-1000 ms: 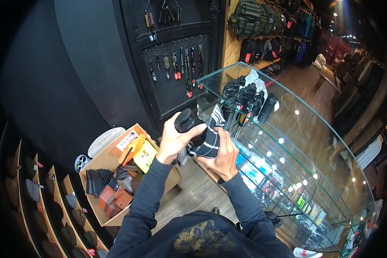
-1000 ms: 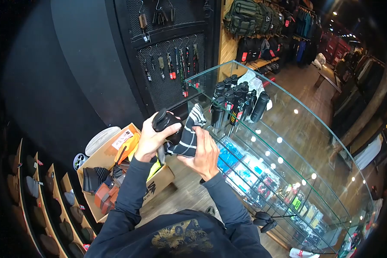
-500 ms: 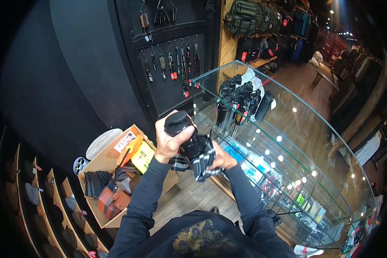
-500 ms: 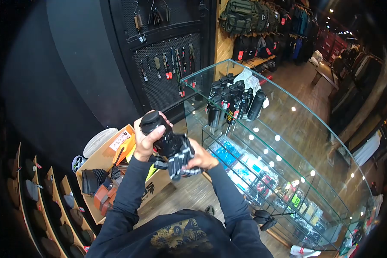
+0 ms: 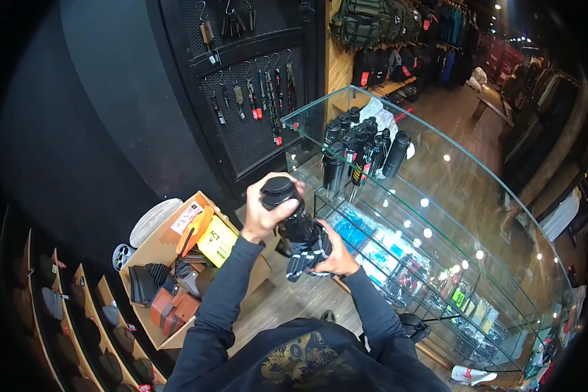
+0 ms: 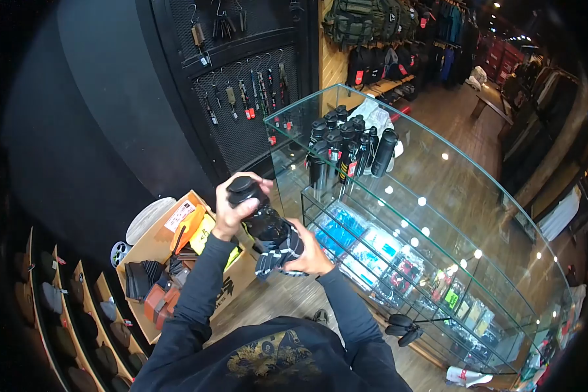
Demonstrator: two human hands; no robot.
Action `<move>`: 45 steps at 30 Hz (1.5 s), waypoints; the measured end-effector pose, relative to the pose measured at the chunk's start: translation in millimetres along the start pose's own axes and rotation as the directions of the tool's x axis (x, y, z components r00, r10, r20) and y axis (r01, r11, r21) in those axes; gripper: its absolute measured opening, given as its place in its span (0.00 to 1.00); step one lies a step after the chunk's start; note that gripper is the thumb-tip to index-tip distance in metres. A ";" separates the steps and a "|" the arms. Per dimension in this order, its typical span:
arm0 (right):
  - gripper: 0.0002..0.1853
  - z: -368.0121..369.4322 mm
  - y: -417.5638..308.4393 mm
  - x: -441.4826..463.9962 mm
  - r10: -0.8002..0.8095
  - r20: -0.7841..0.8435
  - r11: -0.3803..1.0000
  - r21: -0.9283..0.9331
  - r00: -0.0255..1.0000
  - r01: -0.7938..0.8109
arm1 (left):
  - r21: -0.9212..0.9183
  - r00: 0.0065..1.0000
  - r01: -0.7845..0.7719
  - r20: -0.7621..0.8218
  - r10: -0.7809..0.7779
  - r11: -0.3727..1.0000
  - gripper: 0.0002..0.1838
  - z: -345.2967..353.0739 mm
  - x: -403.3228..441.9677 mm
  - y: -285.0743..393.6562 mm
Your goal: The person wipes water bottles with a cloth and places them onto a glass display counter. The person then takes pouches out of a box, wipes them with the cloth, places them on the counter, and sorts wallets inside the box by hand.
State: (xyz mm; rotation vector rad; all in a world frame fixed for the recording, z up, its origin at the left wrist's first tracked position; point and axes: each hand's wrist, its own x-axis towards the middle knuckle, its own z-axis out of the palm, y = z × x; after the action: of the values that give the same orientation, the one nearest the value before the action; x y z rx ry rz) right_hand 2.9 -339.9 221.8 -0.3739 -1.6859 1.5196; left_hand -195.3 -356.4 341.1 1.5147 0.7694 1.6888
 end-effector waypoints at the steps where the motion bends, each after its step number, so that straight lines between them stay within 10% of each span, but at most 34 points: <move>1: 0.55 -1.9 2.3 -2.7 -0.053 -0.105 0.992 -0.122 0.993 0.040 | 0.226 0.992 -0.119 -0.013 0.125 0.967 0.26 6.4 3.1 -4.7; 5: 0.54 -15.9 6.3 -9.8 -0.073 -0.363 0.956 -0.292 0.929 -0.038 | 0.684 0.888 0.019 -0.347 0.301 0.730 0.48 47.1 -23.6 -39.5; 7: 0.54 -21.7 -2.0 -12.8 -0.034 -0.418 0.945 -0.309 0.908 -0.107 | 0.565 0.897 0.229 -0.439 0.054 0.793 0.46 68.4 -40.0 -50.5; 15: 0.55 -61.4 28.5 -28.7 -0.152 -0.368 0.796 -0.596 0.917 -0.108 | 0.260 0.957 0.237 -0.227 -0.179 0.936 0.21 79.7 -38.5 -110.9; 19: 0.31 -97.9 29.6 -41.9 -0.135 -0.219 0.710 -0.701 0.966 -0.060 | 0.219 0.964 0.246 -0.157 -0.215 0.944 0.18 57.1 -41.9 -135.2; 27: 0.24 -154.5 51.1 -61.3 -0.082 -0.361 0.700 -0.685 0.929 -0.205 | 0.460 0.855 0.361 -0.510 -0.092 0.811 0.34 63.4 -57.7 -162.9; 40: 0.24 -129.4 64.3 10.3 0.036 -0.344 0.813 -0.536 0.938 -0.228 | 0.054 0.882 0.262 -0.419 -0.217 0.963 0.43 21.1 -32.0 -229.3; 45: 0.26 -115.5 91.7 51.1 0.035 -0.309 0.782 -0.584 0.950 -0.219 | 0.189 0.910 0.243 -0.385 -0.156 0.952 0.44 2.7 -11.8 -258.9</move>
State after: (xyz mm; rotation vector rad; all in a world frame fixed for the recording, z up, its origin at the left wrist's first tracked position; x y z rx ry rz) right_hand 27.9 -204.4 148.4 -1.0223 -1.9115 0.8992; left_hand -159.4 -222.5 122.1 1.2255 1.3171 1.7928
